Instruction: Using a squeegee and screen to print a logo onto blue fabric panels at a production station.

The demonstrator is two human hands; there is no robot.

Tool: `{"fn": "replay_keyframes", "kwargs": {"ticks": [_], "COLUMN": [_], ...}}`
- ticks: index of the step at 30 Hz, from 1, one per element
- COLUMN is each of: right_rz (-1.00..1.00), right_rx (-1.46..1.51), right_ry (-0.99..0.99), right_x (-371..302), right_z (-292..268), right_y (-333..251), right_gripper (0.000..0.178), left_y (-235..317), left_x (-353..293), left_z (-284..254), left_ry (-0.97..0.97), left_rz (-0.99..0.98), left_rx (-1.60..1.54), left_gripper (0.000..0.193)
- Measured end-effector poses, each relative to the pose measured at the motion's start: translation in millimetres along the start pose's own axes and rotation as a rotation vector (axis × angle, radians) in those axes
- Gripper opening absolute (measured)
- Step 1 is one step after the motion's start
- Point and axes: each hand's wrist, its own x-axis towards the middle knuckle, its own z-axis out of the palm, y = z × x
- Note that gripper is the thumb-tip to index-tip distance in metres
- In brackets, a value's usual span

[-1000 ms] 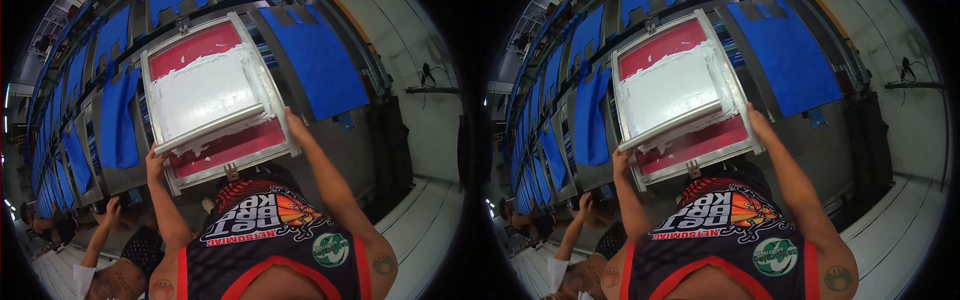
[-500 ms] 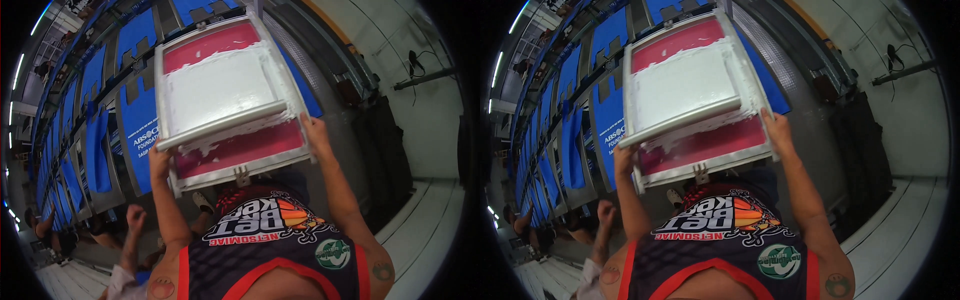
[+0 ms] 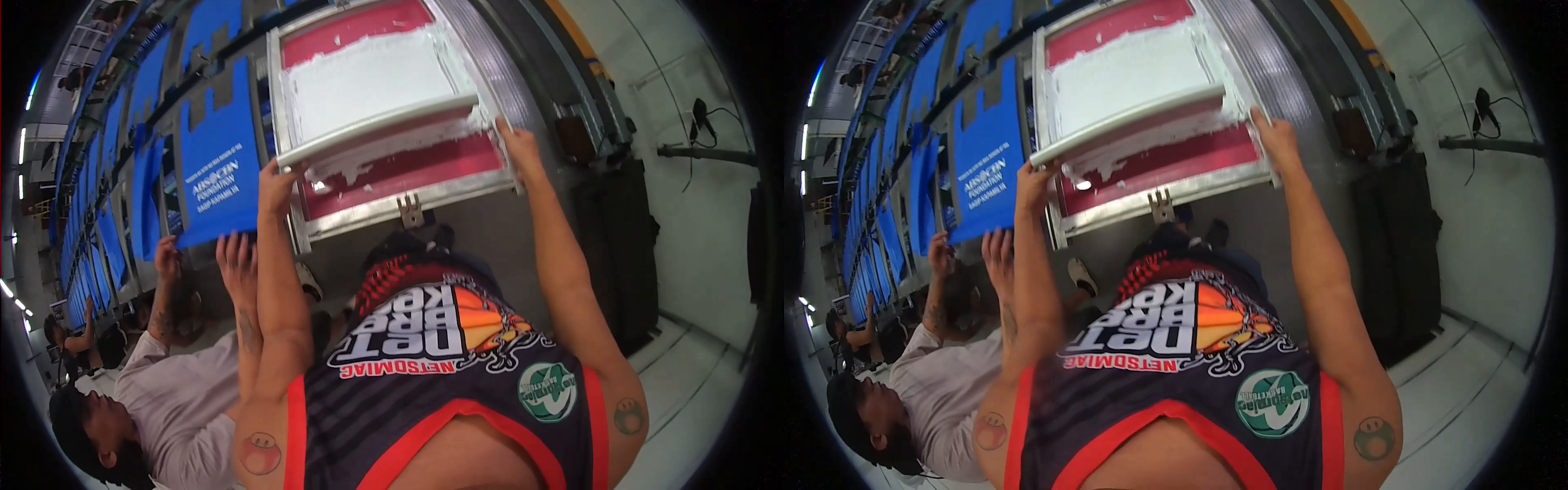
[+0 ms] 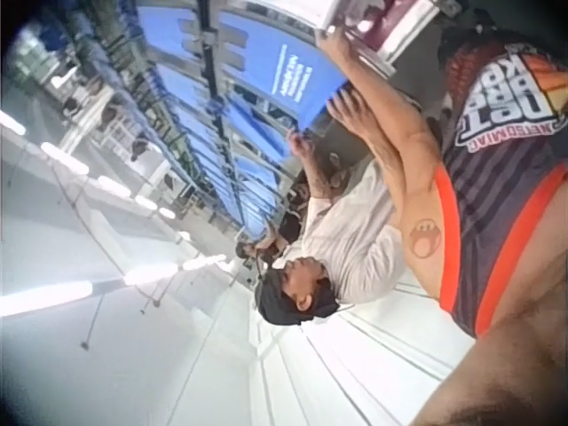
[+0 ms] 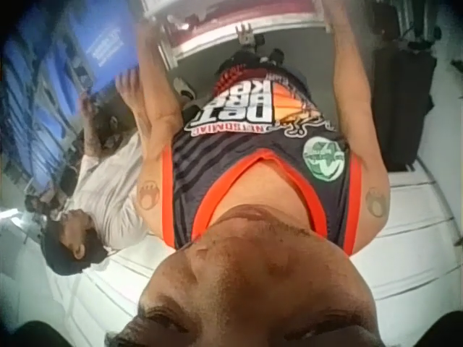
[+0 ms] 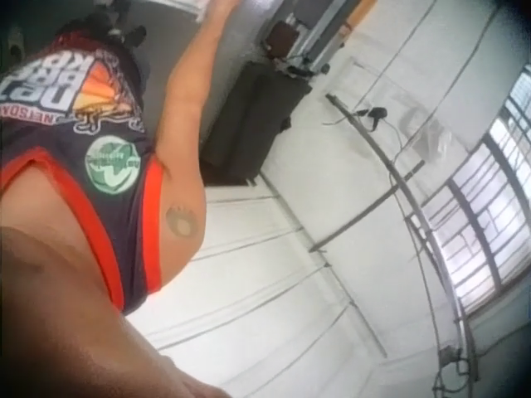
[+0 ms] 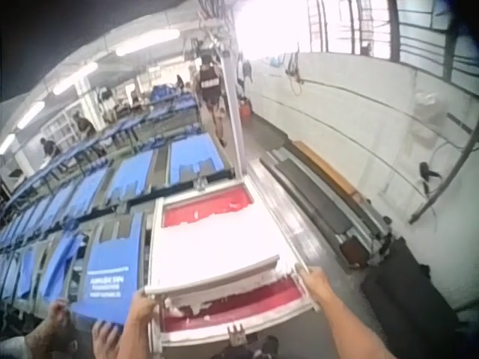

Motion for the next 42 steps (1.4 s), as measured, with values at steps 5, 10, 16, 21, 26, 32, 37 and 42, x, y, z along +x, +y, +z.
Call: {"fn": "replay_keyframes", "kwargs": {"ticks": [5,10,16,21,26,32,37,42], "right_rz": [0.010,0.056,0.100,0.078,-0.802,-0.777,-1.057,-1.116], "right_rx": [-0.014,0.042,0.080,0.000,-0.447,-1.053,-0.833,-0.867], "right_ry": [0.005,-0.036,-0.049,-0.056,0.431,-0.505,-0.120,-0.060], "right_x": [17,16,-6,4,-17,10,103,109], "right_z": [0,0,-5,-2,-8,19,61,89], "right_y": [1,12,3,12,-56,-153,-168,-123], "right_gripper": [0.070,0.067,0.066,0.063,0.063,0.024,0.025,0.023], "left_y": [-10,-10,-7,-18,42,101,95,10], "left_x": [-5,-9,-21,-18,-30,22,119,106], "left_z": [22,22,26,24,45,53,61,80], "left_ry": [0.006,0.022,0.004,0.032,0.083,-0.332,-0.091,0.012], "left_rz": [0.013,-0.029,-0.057,-0.064,0.273,0.194,0.487,0.757], "left_rx": [-0.040,-0.024,-0.054,-0.066,0.833,1.215,1.204,1.261], "left_gripper": [0.032,0.036,0.040,0.043,0.044,0.035,0.028,0.027]}}
